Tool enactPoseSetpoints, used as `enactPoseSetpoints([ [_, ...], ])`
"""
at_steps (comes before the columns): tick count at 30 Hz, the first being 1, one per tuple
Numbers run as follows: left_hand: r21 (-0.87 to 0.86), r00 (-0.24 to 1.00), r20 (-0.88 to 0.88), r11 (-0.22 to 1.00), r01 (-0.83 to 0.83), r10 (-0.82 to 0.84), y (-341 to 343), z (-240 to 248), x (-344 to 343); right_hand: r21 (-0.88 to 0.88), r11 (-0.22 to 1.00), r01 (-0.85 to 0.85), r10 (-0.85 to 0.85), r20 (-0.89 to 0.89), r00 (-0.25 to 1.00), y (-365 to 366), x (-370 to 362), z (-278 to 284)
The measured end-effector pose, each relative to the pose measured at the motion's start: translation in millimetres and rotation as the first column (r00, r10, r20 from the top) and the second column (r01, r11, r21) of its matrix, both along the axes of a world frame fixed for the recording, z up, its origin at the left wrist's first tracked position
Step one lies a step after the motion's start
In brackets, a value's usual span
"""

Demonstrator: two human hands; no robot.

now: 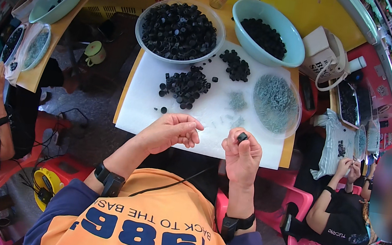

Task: Assembling small black plastic components by hand at a workbench.

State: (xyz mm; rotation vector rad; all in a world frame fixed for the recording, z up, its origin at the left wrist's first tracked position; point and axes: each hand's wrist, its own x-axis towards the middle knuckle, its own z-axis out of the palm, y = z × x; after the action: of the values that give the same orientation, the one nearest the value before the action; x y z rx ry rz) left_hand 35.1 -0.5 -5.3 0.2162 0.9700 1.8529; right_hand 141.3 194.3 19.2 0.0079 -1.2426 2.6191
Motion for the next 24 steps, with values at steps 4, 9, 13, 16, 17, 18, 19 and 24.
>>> enactPoseSetpoints([
  [4, 0.024, 0.979, -0.169, 0.994, -0.109, 0.112, 6, 13, 3, -0.086, 0.996, -0.014, 0.019, 0.052, 0.998, -4, -5, 7],
  [9, 0.111, 0.574, -0.784, 0.962, -0.248, 0.238, 21, 45, -1, -0.152, 0.986, -0.073, 0.095, 0.142, 0.985, -18, -4, 9],
  [13, 0.097, 0.523, -0.832, 0.977, -0.191, 0.185, 22, 44, -4, -0.14, 0.988, -0.07, 0.101, 0.227, 0.969, -27, -7, 8],
  [16, 0.077, 0.561, -0.808, 0.975, -0.207, 0.182, 19, 43, -2, -0.233, 0.961, -0.151, 0.193, 0.168, 0.967, -25, -7, 2],
  [17, 0.076, 0.561, -0.807, 0.975, -0.207, 0.182, 19, 41, -2, -0.234, 0.96, -0.151, 0.193, 0.168, 0.967, -24, -7, 3],
  [18, 0.092, 0.588, -0.784, 0.973, -0.21, 0.201, 19, 38, -2, -0.282, 0.942, -0.181, 0.237, 0.179, 0.955, -22, -8, 3],
  [19, 0.109, 0.613, -0.759, 0.971, -0.213, 0.22, 19, 36, -1, -0.33, 0.92, -0.21, 0.282, 0.188, 0.941, -22, -8, 4],
  [24, 0.132, 0.542, -0.812, 0.972, -0.194, 0.219, 16, 33, -1, -0.327, 0.924, -0.199, 0.273, 0.197, 0.941, -25, -6, -3],
])
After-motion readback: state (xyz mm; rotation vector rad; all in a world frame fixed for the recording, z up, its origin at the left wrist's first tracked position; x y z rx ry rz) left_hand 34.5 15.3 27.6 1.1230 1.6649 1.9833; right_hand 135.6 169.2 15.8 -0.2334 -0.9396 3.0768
